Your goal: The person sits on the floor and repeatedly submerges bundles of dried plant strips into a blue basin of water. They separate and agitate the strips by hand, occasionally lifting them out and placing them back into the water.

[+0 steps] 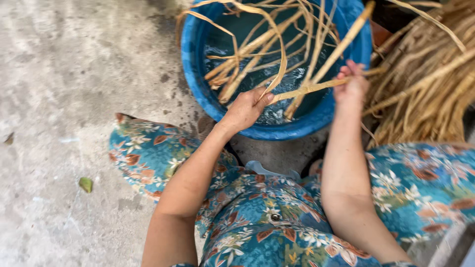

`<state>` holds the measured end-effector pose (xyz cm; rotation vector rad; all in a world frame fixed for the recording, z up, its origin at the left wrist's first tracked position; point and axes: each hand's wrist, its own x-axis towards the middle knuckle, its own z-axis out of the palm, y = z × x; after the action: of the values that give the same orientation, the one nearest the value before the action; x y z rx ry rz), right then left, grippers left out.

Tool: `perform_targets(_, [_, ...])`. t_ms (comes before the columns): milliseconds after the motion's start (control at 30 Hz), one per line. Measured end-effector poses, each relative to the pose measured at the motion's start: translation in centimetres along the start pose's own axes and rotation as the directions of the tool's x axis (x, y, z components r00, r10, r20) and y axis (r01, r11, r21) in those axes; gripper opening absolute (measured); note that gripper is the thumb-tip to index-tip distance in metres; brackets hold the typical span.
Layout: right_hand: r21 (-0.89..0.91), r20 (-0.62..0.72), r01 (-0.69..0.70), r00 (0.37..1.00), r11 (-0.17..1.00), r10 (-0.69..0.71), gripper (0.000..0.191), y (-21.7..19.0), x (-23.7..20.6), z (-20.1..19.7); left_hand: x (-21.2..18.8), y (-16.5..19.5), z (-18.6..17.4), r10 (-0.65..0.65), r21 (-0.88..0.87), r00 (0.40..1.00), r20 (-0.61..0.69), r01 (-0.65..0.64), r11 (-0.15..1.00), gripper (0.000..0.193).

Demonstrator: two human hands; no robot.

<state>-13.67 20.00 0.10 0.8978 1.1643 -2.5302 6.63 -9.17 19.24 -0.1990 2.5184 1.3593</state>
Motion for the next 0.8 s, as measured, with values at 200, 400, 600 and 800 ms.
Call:
perform_targets(200, [-0.714, 0.224, 0.061, 0.964, 0.698, 0.145, 0.067, -0.2, -6.8, 6.5, 2.2, -1.2, -3.2, 0.069, 0.189, 0.887, -0.457, 0.020, 0.982, 0.049])
perform_targets(400, [-0.664, 0.530, 0.387, 0.847, 0.640, 0.038, 0.037, 3.5, -12.5, 12.9, 2.8, -1.0, 3.2, 0.142, 0.482, 0.971, -0.193, -0.033, 0.876, 0.053])
perform_targets(600, [-0.870, 0.414, 0.382, 0.910, 0.311, 0.039, 0.026, 1.4, -10.0, 10.9, 4.7, -3.4, 3.9, 0.370, 0.263, 0.903, -0.216, -0.312, 0.913, 0.039])
perform_targets(800, [-0.710, 0.428, 0.439, 0.890, 0.551, -0.158, 0.028, 1.7, -7.6, 9.7, 4.7, -3.1, 1.9, -0.137, -0.502, 0.963, 0.234, 0.240, 0.831, 0.051])
